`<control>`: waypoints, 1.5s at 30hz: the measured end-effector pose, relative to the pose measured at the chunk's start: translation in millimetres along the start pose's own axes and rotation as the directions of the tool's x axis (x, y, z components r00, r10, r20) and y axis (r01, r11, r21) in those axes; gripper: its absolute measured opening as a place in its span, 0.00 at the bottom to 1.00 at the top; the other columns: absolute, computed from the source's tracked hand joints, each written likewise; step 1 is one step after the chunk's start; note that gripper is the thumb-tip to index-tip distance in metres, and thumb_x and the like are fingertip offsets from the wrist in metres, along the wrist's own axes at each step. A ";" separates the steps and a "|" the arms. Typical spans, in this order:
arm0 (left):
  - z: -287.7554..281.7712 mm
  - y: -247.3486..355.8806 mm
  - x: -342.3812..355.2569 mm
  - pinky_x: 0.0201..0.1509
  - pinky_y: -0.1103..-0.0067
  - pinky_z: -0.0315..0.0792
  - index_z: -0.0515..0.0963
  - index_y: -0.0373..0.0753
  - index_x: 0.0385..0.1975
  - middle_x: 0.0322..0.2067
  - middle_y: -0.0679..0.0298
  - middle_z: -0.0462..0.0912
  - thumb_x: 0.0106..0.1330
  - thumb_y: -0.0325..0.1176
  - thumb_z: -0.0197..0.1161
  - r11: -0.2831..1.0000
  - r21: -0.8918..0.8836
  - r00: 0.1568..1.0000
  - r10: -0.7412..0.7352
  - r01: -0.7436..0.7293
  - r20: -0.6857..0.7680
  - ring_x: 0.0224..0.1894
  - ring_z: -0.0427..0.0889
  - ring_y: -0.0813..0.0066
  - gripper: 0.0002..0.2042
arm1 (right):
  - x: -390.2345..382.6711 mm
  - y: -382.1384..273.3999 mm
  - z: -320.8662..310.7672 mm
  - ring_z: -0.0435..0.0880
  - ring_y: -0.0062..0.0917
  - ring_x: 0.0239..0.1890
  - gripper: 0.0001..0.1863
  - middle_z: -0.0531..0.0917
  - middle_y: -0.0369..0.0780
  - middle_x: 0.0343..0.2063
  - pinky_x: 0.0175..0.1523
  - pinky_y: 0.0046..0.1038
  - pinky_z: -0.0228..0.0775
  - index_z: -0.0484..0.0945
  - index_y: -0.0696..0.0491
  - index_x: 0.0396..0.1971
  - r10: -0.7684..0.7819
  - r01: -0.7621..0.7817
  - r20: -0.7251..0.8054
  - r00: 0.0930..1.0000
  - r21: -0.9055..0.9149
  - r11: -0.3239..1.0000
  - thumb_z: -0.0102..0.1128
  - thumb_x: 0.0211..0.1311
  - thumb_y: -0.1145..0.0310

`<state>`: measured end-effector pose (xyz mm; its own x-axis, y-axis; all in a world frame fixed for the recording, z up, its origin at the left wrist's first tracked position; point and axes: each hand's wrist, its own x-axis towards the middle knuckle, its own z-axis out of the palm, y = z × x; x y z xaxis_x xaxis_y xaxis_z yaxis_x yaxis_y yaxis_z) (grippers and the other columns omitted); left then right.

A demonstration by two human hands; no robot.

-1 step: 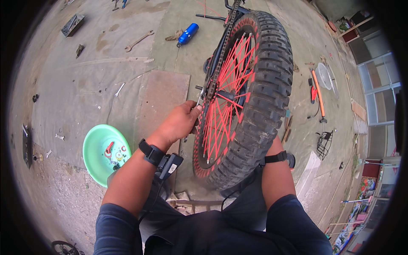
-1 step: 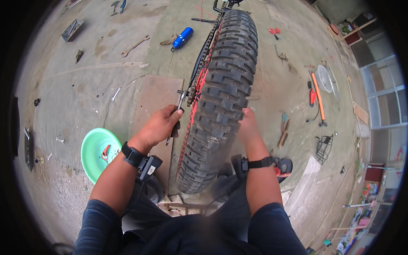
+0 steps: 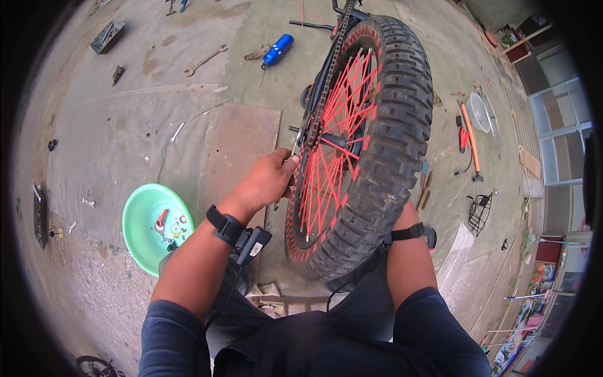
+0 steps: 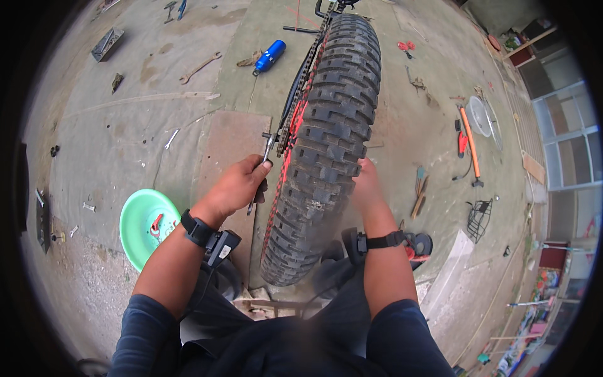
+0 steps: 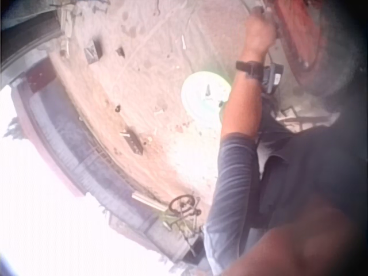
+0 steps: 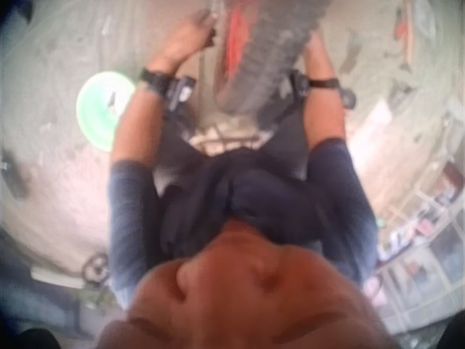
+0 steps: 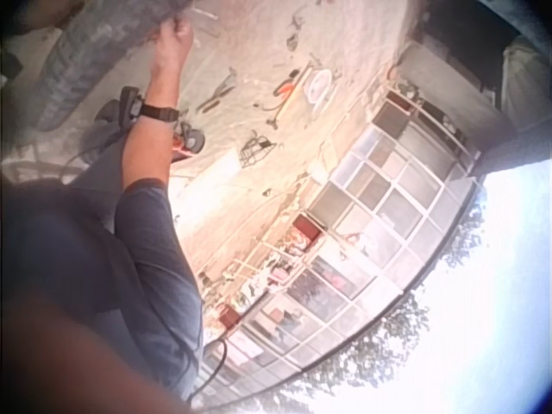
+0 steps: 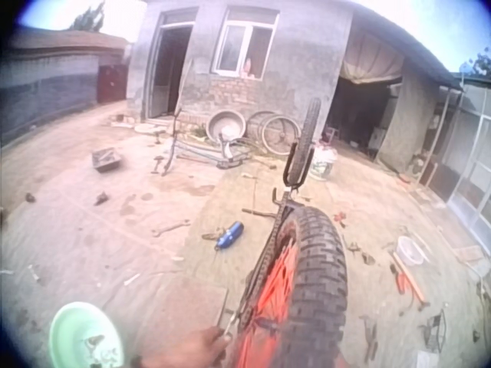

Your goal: The person adjusts the rear wheel hub and axle of a bicycle using a wrench and their hands. They tighten the axle nuts, spin the wheel to check alignment, and handle a red cable near the end of the clip.

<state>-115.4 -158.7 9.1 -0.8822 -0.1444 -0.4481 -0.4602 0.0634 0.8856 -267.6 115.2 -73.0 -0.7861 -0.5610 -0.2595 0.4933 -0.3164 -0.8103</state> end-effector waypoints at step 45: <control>-25.8 79.9 -130.8 0.19 0.85 0.63 0.73 0.34 0.46 0.18 0.65 0.73 0.69 0.51 0.65 0.691 -0.338 0.740 0.673 -0.639 -0.024 0.13 0.69 0.79 0.24 | -91.2 -113.9 77.6 0.86 0.23 0.35 0.14 0.84 0.37 0.40 0.36 0.22 0.75 0.81 0.57 0.47 -0.332 0.344 0.099 0.938 -0.150 0.927 0.63 0.71 0.63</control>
<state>-34.2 -160.2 141.7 -0.9597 -0.0877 0.2671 0.2795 -0.1975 0.9396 -223.2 143.0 83.8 -0.8645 -0.4966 0.0778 0.1306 -0.3713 -0.9193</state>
